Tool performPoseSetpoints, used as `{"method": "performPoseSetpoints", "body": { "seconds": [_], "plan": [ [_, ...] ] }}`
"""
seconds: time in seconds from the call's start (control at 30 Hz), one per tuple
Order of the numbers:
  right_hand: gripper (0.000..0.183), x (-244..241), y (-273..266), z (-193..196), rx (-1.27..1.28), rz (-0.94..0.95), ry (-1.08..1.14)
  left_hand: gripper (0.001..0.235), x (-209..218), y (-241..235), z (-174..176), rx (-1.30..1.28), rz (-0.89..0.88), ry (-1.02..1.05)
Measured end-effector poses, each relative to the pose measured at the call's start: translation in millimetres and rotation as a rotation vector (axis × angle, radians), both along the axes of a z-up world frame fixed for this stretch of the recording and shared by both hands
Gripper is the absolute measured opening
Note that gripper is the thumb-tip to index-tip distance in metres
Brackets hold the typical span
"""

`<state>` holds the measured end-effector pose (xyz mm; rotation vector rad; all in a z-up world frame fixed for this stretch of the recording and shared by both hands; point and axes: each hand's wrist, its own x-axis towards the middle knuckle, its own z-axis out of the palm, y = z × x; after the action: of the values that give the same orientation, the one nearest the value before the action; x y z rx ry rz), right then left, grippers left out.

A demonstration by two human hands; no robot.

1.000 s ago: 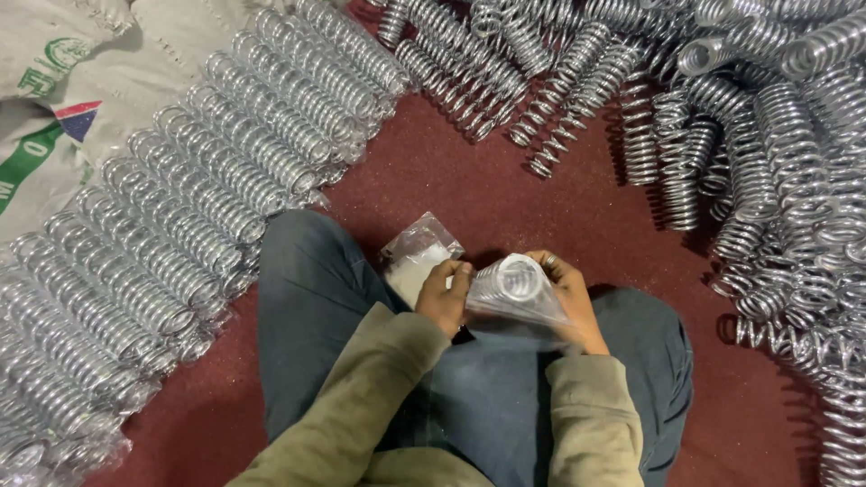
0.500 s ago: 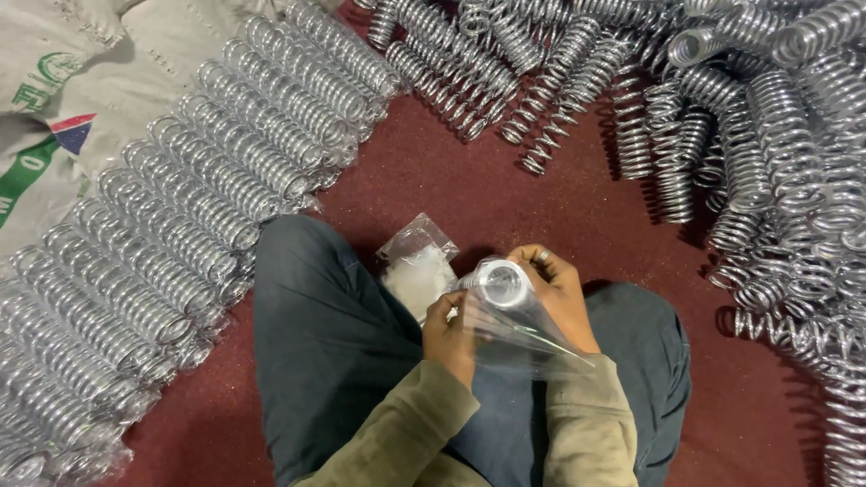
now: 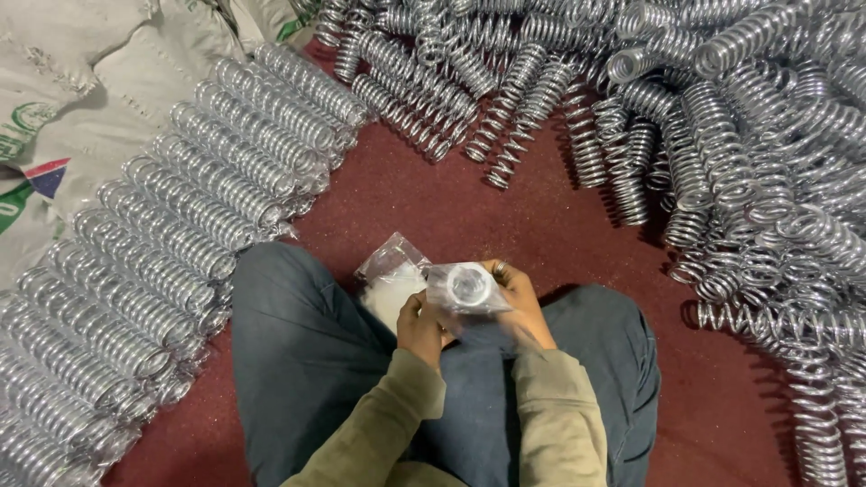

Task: The person is sitting on the floor, picking up individual metal springs from a large pile and placing them into small, clear plastic bags.

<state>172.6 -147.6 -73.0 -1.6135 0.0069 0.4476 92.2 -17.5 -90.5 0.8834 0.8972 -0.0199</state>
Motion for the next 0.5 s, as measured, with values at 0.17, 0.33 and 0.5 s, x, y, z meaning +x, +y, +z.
{"method": "performPoseSetpoints", "body": {
  "seconds": [0.17, 0.33, 0.5],
  "plan": [
    [0.023, -9.4, 7.7, 24.6, 0.010, -0.040, 0.043, 0.020, 6.5, 13.3, -57.8, -0.069, -0.003, -0.050],
    [0.027, -6.1, 5.3, 30.6, 0.009, 0.069, -0.040, 0.015, 5.2, 6.4, -8.9, 0.046, -0.085, -0.040],
    [0.026, -3.6, 3.1, -3.8, 0.035, 0.052, -0.058, 0.042, 0.6, 18.3, -127.1, -0.204, 0.021, -0.053]
  ]
}}
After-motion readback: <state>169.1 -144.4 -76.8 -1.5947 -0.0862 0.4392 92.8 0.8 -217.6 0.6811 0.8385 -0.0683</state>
